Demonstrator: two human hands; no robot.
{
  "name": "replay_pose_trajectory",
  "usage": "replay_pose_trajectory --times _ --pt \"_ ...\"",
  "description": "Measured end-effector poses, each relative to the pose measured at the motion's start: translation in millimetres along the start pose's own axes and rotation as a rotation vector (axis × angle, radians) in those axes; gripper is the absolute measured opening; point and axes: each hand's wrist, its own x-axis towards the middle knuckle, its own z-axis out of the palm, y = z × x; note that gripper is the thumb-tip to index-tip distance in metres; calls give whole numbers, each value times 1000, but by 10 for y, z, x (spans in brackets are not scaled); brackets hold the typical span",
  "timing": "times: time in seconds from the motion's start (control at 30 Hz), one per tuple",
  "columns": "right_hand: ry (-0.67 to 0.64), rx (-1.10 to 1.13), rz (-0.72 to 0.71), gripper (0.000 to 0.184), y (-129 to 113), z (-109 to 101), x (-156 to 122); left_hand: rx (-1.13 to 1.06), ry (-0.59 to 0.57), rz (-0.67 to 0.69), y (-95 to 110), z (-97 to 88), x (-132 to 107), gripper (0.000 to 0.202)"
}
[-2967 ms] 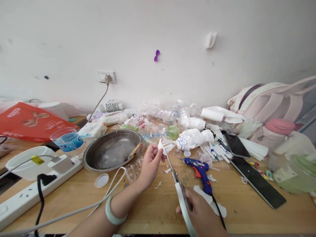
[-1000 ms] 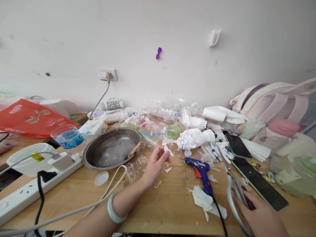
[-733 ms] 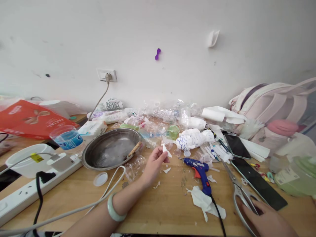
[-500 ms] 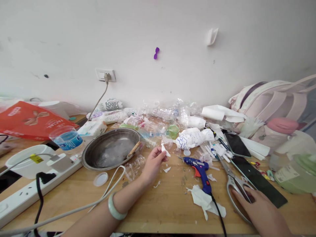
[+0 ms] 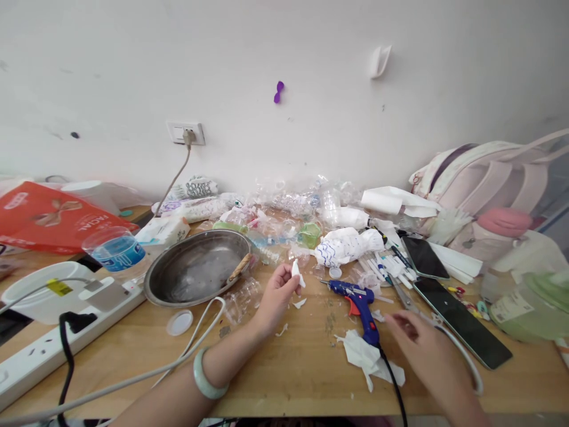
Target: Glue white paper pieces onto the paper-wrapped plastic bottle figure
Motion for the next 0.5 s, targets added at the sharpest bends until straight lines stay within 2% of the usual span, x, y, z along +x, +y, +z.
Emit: replay_pose_trajectory --times 0.03,0.1,0.23,0.33,0.43,0.5 --pt "-105 -16 -18 42 -102 52 10 3 10 2 11 2 -3 15" --pt "-195 -114 -57 41 -263 161 44 -6 35 2 34 8 -13 15" --pt "-186 -284 -12 29 -383 310 149 -49 48 -16 61 20 -28 16" --pt "-244 -248 60 28 -339 329 200 -52 33 -29 55 17 -30 15" --pt "-197 -115 87 36 -271 311 206 -42 25 -27 45 4 -25 15" --pt "-100 18 28 41 -255 287 207 -42 33 -14 38 -5 -17 15"
